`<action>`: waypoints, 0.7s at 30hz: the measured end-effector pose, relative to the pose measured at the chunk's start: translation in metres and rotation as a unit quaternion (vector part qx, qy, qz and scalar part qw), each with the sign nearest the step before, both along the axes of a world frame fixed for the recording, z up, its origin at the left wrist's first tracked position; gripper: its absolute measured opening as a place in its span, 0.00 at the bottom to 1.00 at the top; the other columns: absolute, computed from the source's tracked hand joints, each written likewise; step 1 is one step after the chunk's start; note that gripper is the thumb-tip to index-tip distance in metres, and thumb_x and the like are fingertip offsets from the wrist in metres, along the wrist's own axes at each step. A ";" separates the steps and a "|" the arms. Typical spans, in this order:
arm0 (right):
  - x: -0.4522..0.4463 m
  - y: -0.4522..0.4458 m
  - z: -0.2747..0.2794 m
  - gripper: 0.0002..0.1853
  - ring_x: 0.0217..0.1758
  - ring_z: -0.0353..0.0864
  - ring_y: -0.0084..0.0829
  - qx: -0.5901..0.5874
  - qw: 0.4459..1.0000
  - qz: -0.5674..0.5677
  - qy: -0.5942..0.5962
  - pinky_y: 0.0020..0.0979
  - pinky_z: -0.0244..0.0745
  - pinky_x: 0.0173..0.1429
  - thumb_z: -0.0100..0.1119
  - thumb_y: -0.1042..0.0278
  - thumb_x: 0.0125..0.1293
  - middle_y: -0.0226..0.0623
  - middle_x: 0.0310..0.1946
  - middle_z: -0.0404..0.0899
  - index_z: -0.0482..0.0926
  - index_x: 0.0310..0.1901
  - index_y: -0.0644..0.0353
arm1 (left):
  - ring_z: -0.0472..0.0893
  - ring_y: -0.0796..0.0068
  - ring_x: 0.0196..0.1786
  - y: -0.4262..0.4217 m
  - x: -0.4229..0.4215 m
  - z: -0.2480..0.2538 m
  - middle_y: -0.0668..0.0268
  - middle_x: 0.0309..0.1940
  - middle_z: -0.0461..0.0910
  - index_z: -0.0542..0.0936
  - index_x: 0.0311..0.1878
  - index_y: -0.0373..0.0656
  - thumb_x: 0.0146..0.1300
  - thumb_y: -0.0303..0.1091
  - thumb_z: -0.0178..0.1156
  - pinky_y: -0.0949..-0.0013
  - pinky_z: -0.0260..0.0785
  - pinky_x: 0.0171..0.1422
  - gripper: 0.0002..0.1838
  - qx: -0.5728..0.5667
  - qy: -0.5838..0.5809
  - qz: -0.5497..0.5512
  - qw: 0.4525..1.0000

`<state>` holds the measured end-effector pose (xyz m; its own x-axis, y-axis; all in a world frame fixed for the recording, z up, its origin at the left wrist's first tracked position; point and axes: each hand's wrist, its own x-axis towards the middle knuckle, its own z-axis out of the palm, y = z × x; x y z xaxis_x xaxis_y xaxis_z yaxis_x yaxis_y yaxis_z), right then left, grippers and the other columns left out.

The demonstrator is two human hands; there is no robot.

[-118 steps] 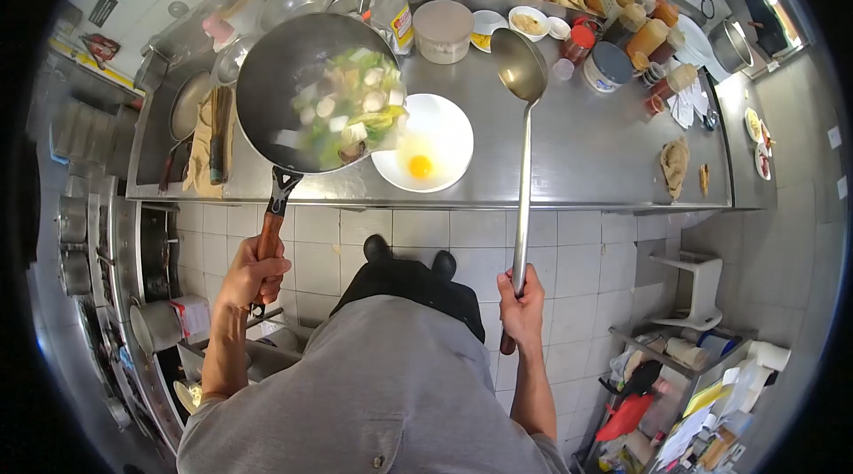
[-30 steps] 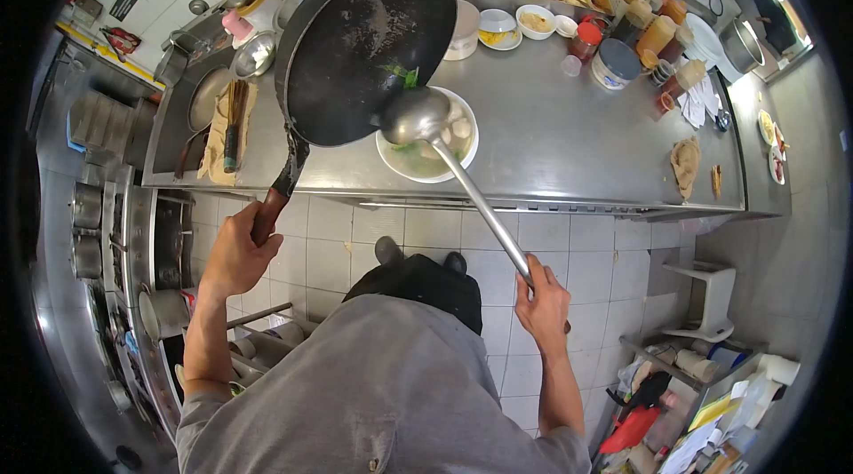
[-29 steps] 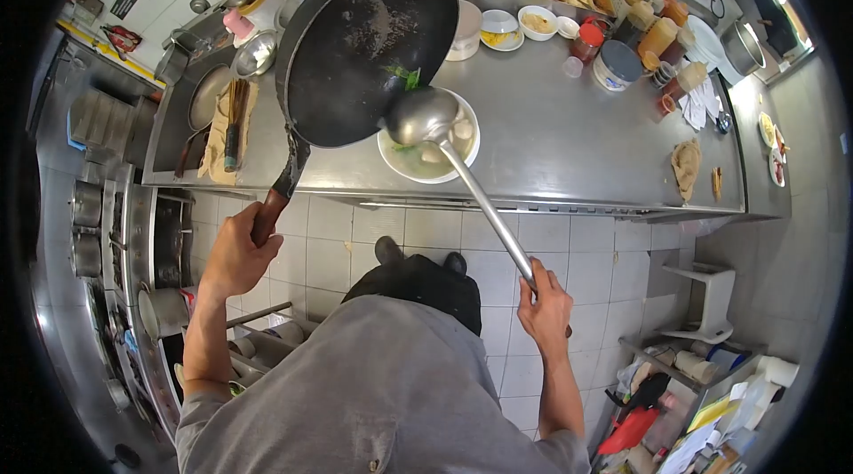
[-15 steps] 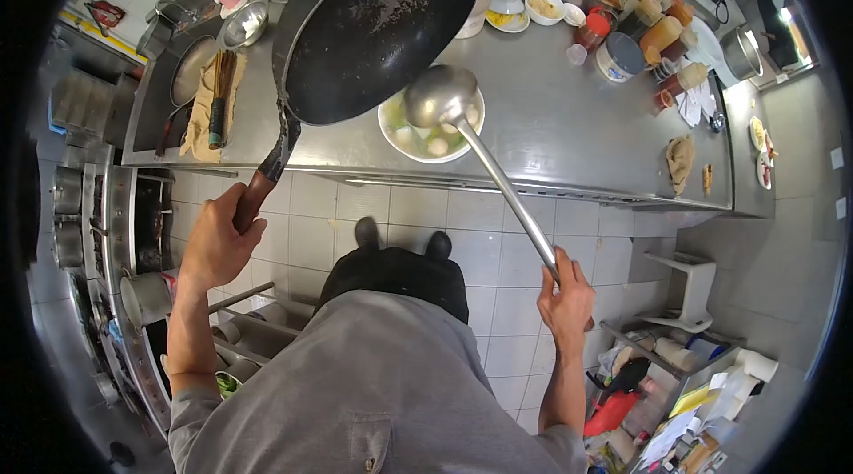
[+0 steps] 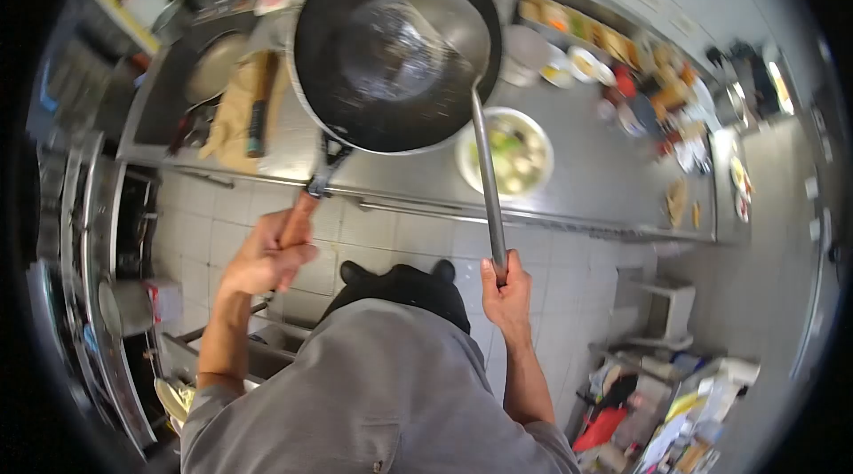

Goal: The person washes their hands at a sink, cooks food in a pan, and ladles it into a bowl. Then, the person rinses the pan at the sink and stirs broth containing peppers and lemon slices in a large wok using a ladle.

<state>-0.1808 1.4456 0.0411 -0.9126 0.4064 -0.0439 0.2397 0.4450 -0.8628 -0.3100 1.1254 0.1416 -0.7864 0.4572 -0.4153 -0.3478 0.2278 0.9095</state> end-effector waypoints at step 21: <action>-0.297 -0.340 -0.026 0.06 0.11 0.59 0.16 -0.279 0.911 0.260 -0.156 0.24 0.54 0.14 0.52 0.68 0.69 0.23 0.16 0.63 0.67 0.43 0.57 | 0.74 0.69 0.17 -0.367 -0.086 -0.059 0.61 0.16 0.70 0.70 0.30 0.35 0.53 0.27 0.57 0.65 0.68 0.20 0.07 -0.212 0.063 0.356 0.908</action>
